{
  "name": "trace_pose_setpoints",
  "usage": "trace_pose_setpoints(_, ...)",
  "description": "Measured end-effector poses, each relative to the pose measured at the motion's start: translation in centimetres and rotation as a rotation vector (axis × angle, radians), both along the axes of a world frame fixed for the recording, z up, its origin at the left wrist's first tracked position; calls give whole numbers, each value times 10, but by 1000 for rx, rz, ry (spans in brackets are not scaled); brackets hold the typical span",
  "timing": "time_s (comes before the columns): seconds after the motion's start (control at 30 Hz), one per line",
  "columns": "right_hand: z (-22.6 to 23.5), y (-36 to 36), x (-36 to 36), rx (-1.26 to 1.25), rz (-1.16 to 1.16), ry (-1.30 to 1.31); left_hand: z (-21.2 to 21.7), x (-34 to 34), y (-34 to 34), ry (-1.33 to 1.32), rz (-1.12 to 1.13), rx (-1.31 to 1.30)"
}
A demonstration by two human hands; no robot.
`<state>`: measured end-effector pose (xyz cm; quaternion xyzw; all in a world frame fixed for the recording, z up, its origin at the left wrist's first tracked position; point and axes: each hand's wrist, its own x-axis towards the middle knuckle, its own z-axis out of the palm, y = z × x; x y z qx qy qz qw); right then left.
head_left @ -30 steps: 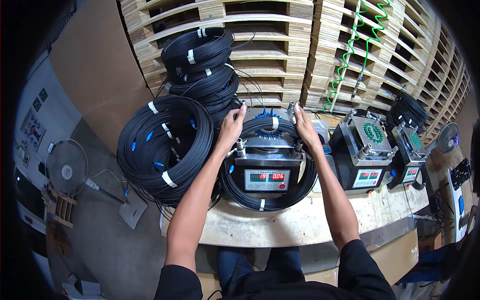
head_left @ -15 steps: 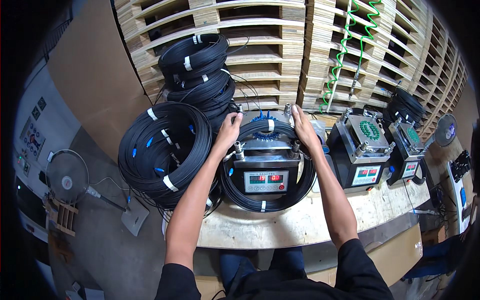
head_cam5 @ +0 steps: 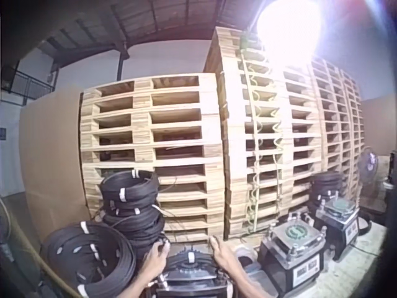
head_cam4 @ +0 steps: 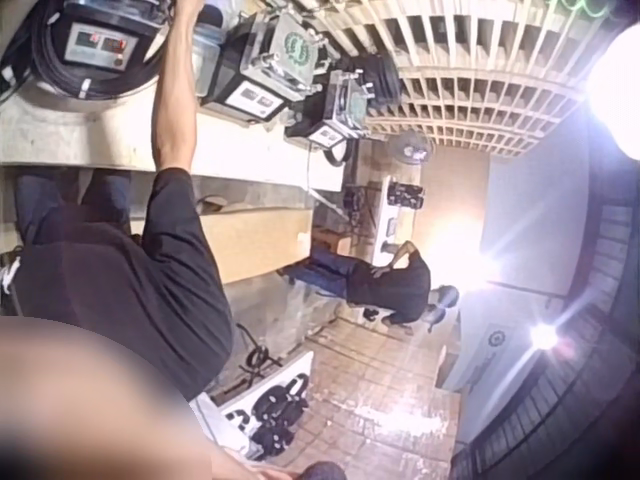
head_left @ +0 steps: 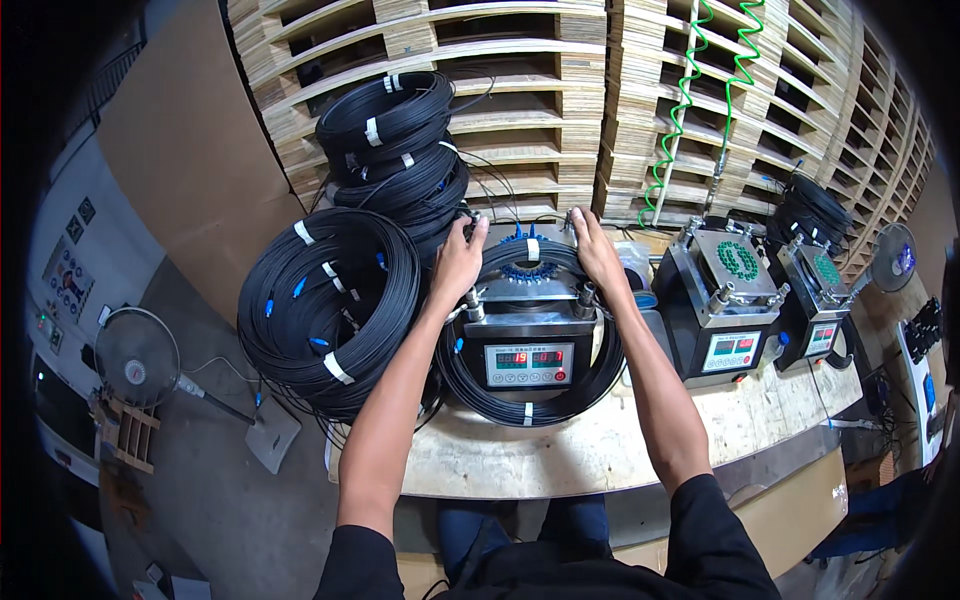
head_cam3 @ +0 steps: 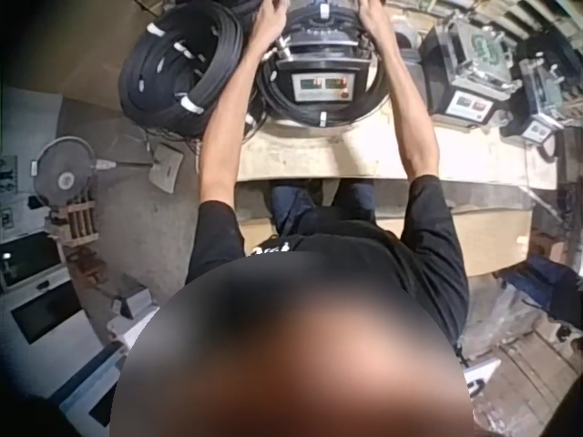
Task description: The recorder is winding and securing black cable spools using a specialized industrial machine.
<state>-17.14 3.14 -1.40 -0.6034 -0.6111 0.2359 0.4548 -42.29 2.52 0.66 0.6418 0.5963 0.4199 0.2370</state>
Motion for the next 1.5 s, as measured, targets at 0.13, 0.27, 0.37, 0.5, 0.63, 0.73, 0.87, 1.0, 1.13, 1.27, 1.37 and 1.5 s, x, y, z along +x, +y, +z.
trace_pose_setpoints(0.13, 4, 1, -4, -25, 17, -29, 3, 9, 4, -64, 53, 35)
trace_pose_setpoints(0.27, 5, -3, -8, -45, -5, -53, 8, 9, -1, -82, 60, -52)
trace_pose_setpoints(0.37, 9, -5, -11, -131, -33, -73, -3, -1, 7, -70, 9, -12)
trace_pose_setpoints(0.5, -4, 5, 2, -108, -31, -57, -10, 0, 6, -68, 16, -46)
trace_pose_setpoints(0.63, -4, 3, -3, -133, -10, -24, -8, -3, 2, -75, 52, -34)
trace_pose_setpoints(0.73, -15, 9, 11, 45, -18, 15, -5, 6, 2, -96, 16, -26)
trace_pose_setpoints(0.87, -1, -5, -5, 8, -8, 40, -9, -5, 1, -80, -3, -1)
trace_pose_setpoints(1.0, -4, -1, 2, -9, -71, 37, -10, 1, 4, -82, 6, 17)
trace_pose_setpoints(1.13, -5, 1, 2, -59, -91, 10, -6, 0, 0, -98, 15, -36)
trace_pose_setpoints(1.27, -7, 0, 4, -19, -25, 36, -6, 2, -2, -83, 26, -38)
trace_pose_setpoints(1.37, -9, 1, 5, -23, -38, 29, -6, 1, 0, -63, 27, -32)
trace_pose_setpoints(1.5, -7, 0, -1, 18, -39, 29, -8, -4, 2, -77, 8, -65)
